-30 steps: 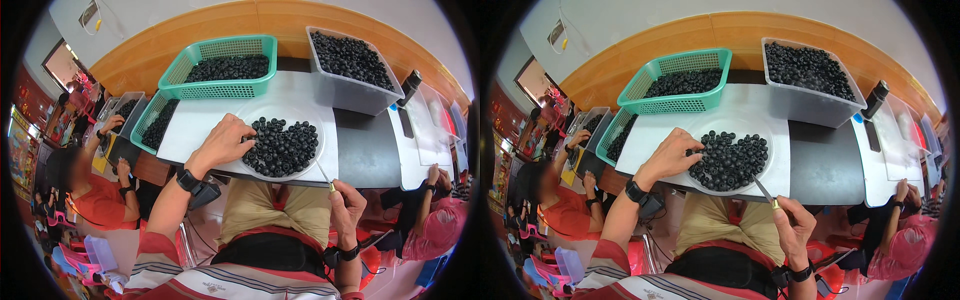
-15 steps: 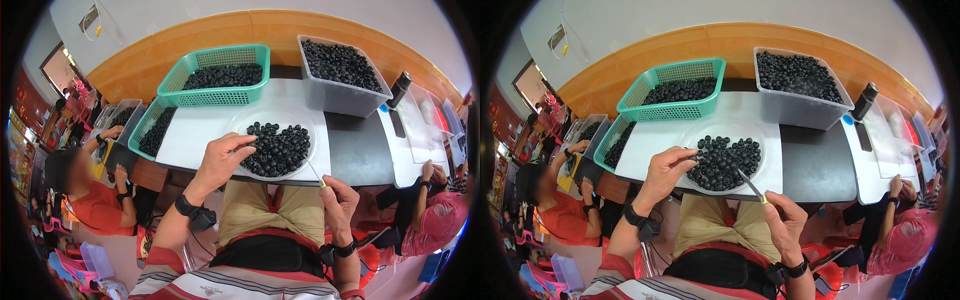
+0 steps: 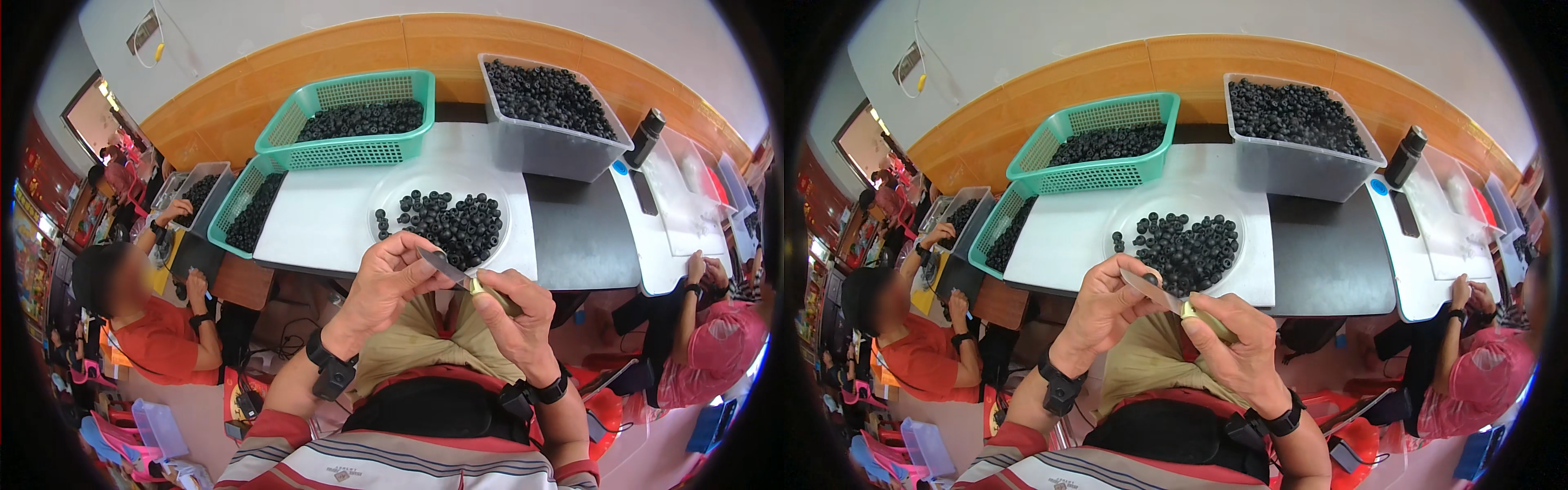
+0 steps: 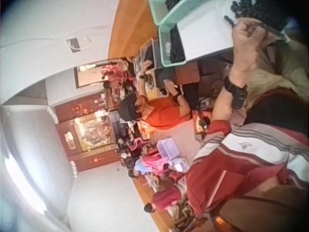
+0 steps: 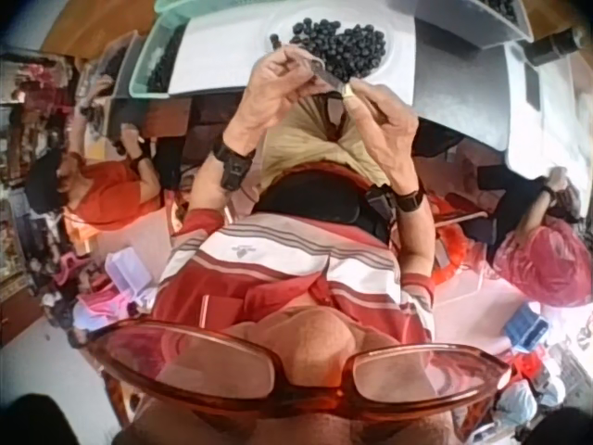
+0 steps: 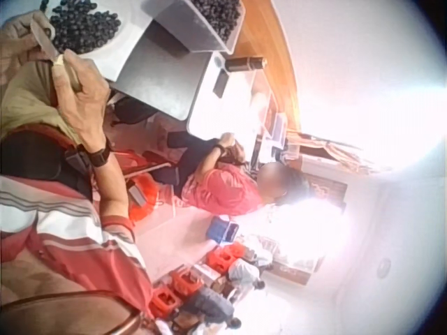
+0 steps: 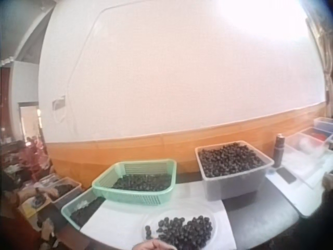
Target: Trimming excess material from small black plastic or rubber components using a utility knife.
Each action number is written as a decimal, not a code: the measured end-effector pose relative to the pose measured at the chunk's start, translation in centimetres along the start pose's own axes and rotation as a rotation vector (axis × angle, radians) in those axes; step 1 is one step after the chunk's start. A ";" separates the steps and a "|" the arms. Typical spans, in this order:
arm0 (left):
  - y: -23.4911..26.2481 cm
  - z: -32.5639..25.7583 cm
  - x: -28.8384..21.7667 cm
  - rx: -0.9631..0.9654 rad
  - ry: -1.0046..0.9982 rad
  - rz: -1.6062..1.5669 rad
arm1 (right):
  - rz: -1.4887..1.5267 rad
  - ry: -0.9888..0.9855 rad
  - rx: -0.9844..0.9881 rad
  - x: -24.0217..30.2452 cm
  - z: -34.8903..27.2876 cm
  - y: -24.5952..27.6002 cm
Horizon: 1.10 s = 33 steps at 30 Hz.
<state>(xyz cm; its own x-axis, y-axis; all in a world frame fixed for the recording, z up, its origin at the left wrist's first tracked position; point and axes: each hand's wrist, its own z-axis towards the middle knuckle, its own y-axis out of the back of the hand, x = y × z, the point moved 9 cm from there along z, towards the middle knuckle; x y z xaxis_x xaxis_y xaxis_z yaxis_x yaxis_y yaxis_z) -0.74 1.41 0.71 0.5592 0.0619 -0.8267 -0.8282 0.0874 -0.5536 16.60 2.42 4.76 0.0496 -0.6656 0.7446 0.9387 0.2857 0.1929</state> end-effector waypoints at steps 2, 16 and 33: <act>-0.4 -0.2 0.3 0.029 -0.001 -0.055 | -0.009 -0.008 0.013 0.2 0.0 -0.1; -1.1 -0.9 2.0 0.069 0.055 -0.236 | -0.001 0.050 0.027 0.3 -0.2 0.3; -1.2 -1.0 2.2 -0.001 0.028 -0.285 | 0.020 -0.002 0.078 0.1 -0.7 1.2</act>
<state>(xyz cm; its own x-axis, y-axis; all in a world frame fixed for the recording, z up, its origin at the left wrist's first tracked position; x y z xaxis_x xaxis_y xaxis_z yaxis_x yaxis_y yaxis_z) 1.42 0.49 -0.54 0.7683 0.0077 -0.6400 -0.6376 0.0968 -0.7642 18.01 2.21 4.67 0.0672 -0.6578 0.7502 0.9080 0.3519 0.2272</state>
